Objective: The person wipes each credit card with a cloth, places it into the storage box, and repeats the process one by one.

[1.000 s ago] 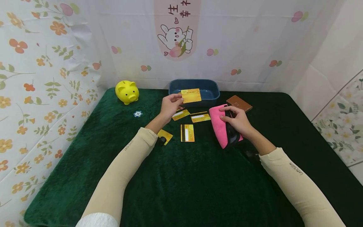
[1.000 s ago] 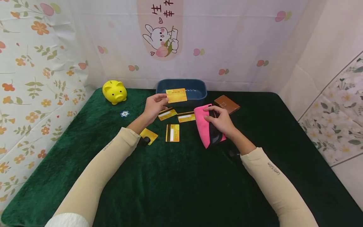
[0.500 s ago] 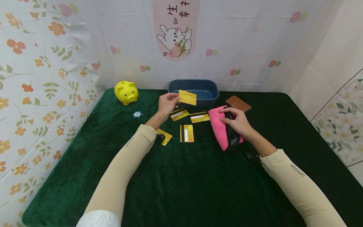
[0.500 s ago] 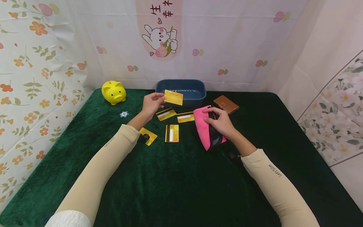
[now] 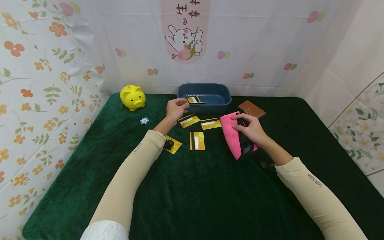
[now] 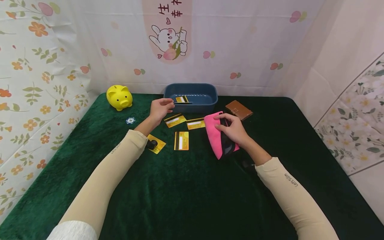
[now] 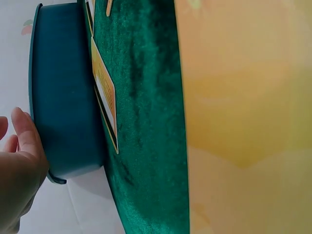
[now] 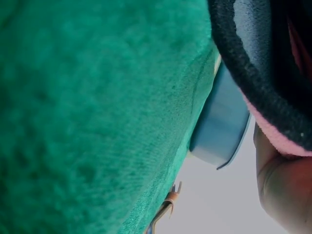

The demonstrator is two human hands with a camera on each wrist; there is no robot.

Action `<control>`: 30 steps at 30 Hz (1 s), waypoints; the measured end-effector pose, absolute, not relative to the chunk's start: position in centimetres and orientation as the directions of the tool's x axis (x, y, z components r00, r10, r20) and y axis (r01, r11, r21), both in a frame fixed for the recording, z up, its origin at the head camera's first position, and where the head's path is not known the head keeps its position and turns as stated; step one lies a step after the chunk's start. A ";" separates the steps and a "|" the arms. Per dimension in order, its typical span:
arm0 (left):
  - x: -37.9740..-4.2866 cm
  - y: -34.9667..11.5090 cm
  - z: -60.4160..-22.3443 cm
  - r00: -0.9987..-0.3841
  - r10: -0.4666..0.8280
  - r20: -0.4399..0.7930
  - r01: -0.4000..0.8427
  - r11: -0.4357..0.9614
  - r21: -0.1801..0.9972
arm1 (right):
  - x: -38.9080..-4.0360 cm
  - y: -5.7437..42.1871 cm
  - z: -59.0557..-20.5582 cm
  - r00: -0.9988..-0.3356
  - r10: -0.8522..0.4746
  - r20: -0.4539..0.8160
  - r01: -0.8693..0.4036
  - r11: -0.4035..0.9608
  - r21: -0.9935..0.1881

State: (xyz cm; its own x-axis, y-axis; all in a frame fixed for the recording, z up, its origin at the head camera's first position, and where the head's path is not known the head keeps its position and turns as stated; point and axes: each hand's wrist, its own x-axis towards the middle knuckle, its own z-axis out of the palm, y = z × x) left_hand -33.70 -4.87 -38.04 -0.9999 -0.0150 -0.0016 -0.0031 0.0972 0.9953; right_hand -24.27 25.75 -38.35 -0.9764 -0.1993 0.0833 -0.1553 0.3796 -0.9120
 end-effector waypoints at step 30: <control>-30.5 -5.5 -38.3 -0.949 0.315 0.006 0.121 0.346 0.930 | -22.0 25.5 -37.5 -0.960 -0.239 0.146 -0.234 0.403 -0.885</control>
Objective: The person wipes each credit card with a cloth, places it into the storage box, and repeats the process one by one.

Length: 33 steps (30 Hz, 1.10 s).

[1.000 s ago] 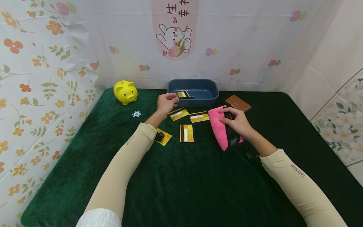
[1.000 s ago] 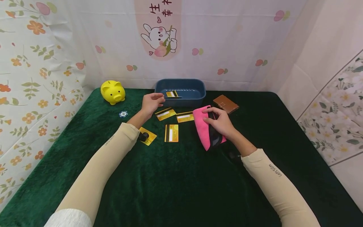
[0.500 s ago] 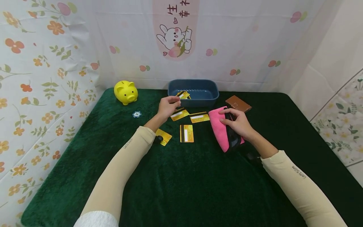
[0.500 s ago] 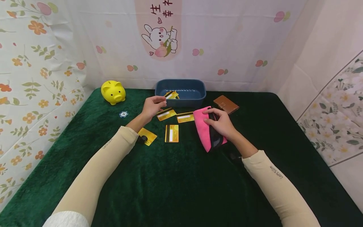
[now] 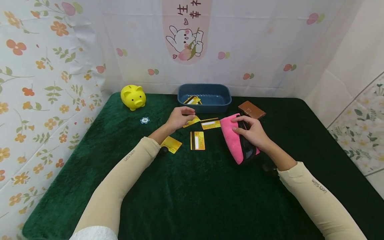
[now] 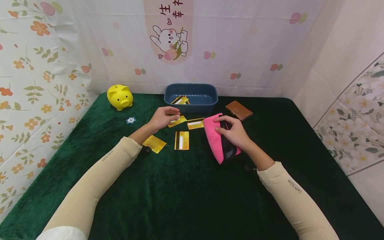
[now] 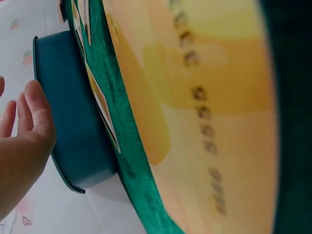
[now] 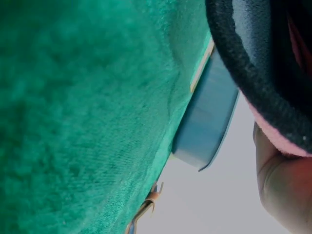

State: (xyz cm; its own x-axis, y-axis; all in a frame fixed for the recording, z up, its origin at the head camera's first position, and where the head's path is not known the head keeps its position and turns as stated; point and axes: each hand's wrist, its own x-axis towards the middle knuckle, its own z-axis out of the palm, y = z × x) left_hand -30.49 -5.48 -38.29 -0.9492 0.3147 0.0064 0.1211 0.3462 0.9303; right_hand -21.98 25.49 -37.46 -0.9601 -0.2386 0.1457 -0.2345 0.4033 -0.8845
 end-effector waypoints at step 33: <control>-28.4 -6.1 -38.8 -0.781 0.613 -0.122 0.311 0.550 0.775 | -20.6 25.0 -37.5 -0.954 -0.276 0.114 -0.222 0.400 -0.889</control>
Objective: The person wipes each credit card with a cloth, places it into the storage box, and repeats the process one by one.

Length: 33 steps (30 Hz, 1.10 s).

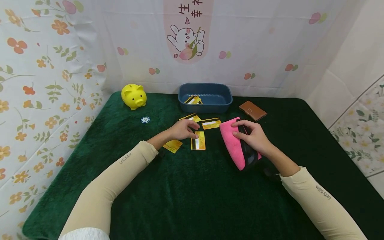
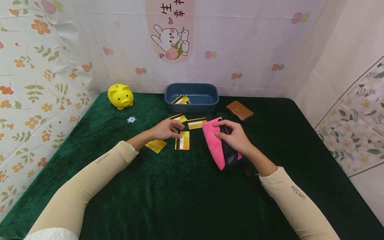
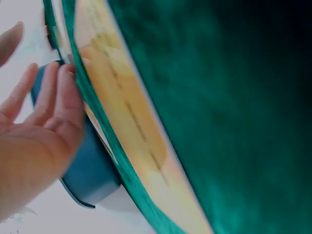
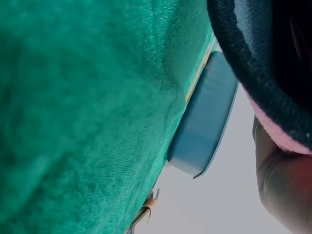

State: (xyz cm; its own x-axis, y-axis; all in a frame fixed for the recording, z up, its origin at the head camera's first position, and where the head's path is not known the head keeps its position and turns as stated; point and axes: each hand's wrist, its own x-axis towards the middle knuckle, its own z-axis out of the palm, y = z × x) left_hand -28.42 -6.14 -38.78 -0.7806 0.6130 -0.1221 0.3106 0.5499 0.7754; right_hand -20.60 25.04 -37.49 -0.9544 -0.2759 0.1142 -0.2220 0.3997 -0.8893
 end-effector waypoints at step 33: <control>-28.8 -5.5 -39.7 -0.812 0.565 -0.144 0.325 0.644 0.693 | -21.0 24.6 -38.1 -0.948 -0.295 0.116 -0.230 0.391 -0.891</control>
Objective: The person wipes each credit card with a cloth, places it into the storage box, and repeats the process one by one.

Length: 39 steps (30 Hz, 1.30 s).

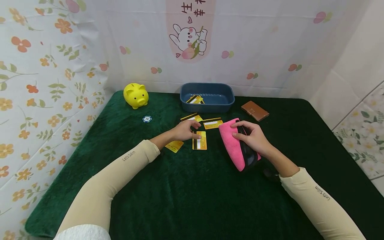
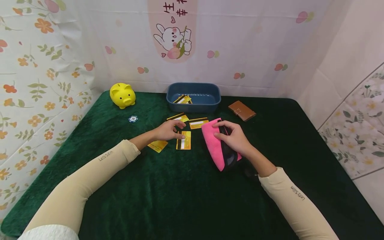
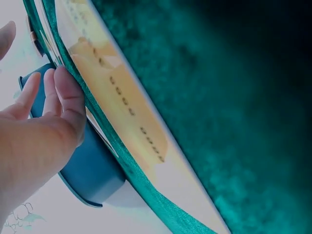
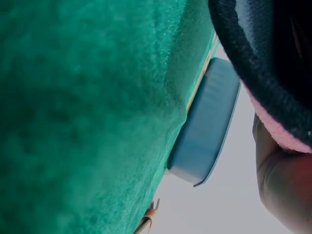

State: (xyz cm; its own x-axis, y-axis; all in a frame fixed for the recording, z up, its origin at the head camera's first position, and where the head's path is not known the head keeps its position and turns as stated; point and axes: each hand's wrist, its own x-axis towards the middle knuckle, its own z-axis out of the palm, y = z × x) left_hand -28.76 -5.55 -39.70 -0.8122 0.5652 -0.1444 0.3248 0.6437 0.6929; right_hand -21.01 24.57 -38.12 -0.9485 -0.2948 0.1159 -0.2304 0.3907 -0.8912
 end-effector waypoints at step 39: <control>-28.7 -5.8 -39.7 -0.777 0.597 -0.200 0.356 0.678 0.643 | -21.0 25.0 -38.2 -0.947 -0.304 0.105 -0.225 0.393 -0.892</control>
